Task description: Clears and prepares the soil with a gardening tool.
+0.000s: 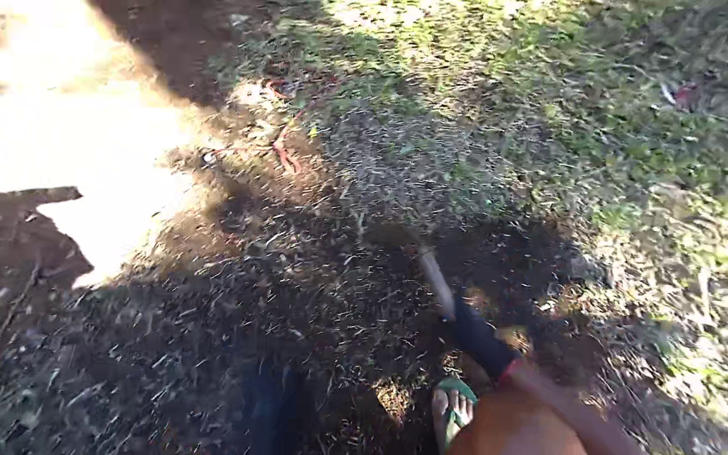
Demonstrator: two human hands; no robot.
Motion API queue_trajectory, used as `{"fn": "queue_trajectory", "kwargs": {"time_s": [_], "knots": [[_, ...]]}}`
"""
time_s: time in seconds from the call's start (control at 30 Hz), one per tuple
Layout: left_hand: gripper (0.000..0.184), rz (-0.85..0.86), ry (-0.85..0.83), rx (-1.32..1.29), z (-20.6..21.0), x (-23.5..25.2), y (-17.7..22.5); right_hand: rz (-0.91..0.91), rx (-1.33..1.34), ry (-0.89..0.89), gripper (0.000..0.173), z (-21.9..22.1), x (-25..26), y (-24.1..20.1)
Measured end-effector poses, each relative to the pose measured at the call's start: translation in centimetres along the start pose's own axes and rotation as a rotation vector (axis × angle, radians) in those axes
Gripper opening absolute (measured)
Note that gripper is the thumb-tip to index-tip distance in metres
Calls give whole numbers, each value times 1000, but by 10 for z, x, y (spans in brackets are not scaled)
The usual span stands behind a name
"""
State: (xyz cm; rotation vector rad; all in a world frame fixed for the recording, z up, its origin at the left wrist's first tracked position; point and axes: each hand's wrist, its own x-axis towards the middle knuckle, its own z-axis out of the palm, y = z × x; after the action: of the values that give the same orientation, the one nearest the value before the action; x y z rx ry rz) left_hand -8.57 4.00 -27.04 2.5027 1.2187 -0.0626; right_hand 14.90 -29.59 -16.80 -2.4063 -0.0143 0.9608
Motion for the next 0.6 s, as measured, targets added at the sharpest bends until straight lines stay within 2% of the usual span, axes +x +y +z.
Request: {"fn": "queue_trajectory", "kwargs": {"time_s": [0.13, 0.27, 0.37, 0.47, 0.53, 0.6], "knots": [[81, 17, -39, -47, 25, -47, 25, 50, 273, -1, 69, 26, -6, 38], [79, 39, 39, -4, 38, -68, 27, 60, 848, 75, 47, 15, -18, 88], [77, 58, 93, 33, 51, -69, 9, 17, 1276, 298, 28, -13, -10, 109], [80, 33, 105, 113, 57, -67, 7, -56, 1624, 589, 29, -42, 27, 113], [80, 12, 104, 119, 62, -66, 8, -61, 1689, 693, 29, -43, 53, 102], [80, 9, 107, 110, 62, -66, 8, -5, 1524, 658, 27, -17, 69, 88]]}}
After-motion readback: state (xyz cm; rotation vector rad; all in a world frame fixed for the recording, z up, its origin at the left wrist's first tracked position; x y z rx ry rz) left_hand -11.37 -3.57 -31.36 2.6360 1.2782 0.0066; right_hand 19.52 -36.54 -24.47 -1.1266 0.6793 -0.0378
